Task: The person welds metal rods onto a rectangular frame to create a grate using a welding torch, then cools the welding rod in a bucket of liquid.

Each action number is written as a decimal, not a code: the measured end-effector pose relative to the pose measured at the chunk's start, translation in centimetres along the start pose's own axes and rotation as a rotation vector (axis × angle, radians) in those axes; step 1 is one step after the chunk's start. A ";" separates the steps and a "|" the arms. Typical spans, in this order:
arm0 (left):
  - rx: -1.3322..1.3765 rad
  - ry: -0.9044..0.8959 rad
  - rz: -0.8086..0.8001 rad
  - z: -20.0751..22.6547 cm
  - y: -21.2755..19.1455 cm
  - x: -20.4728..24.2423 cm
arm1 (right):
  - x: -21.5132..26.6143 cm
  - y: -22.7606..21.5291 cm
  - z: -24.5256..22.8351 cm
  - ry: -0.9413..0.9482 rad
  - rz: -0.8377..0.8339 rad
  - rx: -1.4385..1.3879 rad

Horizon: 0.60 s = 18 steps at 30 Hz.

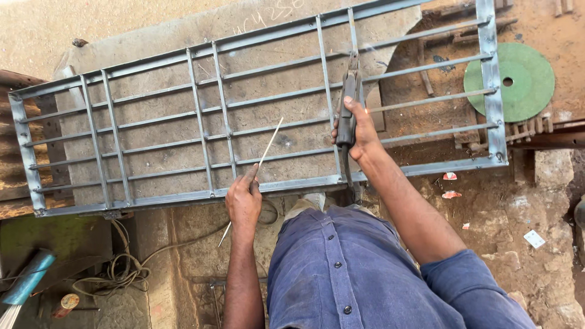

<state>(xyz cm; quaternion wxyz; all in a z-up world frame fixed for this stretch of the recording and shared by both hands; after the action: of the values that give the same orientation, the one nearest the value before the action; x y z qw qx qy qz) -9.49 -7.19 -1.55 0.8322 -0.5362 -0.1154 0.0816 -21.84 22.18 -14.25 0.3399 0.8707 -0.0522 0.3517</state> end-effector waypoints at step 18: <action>0.031 0.001 -0.089 -1.1 1.0 -3.2 | -0.8 0.1 0.9 0.018 0.111 0.128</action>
<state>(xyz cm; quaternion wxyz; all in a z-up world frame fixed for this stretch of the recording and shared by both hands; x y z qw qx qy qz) -12.27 -8.53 -3.20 0.8431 -0.5178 -0.1375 0.0461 -21.92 21.43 -15.21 0.2640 0.8831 -0.0748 0.3806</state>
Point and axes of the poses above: each hand's wrist, its own x-axis away from the middle knuckle, its own y-axis out of the palm, z = x × y, the point moved 8 cm from there along -x, towards the middle knuckle, and after that the axes turned 1 degree about y, right-handed, at the moved point
